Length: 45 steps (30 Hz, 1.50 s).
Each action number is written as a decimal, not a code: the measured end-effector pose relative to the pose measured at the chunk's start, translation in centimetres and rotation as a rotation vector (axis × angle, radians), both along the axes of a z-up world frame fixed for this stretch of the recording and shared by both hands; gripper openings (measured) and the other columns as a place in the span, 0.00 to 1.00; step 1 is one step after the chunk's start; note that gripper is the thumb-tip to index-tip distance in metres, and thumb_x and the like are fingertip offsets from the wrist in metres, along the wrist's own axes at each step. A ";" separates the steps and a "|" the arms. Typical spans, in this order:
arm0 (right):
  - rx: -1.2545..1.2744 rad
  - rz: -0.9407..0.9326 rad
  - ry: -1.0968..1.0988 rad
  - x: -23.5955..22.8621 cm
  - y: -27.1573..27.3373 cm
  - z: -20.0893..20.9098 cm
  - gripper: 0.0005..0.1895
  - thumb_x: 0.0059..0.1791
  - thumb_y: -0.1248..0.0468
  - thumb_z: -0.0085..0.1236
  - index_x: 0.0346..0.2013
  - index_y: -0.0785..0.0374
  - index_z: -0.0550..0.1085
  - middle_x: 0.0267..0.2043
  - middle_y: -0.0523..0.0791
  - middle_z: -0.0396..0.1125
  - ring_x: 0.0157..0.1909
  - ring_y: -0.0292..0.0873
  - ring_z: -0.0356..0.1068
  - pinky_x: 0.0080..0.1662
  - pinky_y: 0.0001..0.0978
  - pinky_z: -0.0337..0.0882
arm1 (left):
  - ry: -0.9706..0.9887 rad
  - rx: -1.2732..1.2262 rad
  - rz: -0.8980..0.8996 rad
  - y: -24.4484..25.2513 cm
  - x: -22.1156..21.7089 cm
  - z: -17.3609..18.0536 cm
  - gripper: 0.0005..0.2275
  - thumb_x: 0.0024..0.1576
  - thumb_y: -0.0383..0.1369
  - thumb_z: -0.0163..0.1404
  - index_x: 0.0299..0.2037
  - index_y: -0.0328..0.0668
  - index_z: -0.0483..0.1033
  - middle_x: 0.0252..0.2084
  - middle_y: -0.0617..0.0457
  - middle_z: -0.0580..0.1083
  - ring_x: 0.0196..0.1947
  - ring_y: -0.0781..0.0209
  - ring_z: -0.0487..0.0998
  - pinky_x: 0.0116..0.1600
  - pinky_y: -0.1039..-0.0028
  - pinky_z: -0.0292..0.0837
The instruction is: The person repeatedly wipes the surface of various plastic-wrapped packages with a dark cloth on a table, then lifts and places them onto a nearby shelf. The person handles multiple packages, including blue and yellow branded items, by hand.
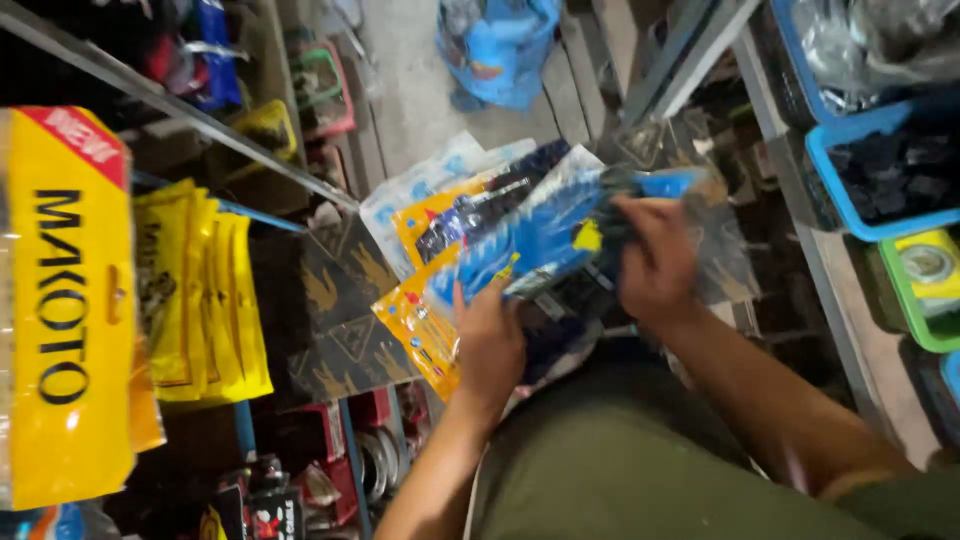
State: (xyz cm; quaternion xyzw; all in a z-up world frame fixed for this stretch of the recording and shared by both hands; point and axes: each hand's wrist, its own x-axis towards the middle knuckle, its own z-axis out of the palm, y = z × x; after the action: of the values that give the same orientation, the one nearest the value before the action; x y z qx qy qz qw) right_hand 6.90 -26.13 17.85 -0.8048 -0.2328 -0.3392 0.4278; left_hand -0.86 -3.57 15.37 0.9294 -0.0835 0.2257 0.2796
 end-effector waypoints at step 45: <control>-0.567 0.489 0.074 -8.3 7.7 -18.2 0.17 0.48 0.54 0.57 0.44 0.64 0.73 0.65 0.57 0.65 0.65 0.62 0.67 0.52 0.51 0.69 | 0.429 0.413 0.601 1.9 -1.6 -17.8 0.28 0.59 0.45 0.48 0.70 0.47 0.64 0.74 0.46 0.61 0.73 0.43 0.58 0.66 0.38 0.61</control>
State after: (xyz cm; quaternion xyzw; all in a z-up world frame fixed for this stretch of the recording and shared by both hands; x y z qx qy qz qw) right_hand -1.40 -18.43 -0.35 -0.8237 -0.4871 -0.1200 0.2643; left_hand -2.46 -1.65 -2.39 0.9749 0.2077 0.0769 0.0203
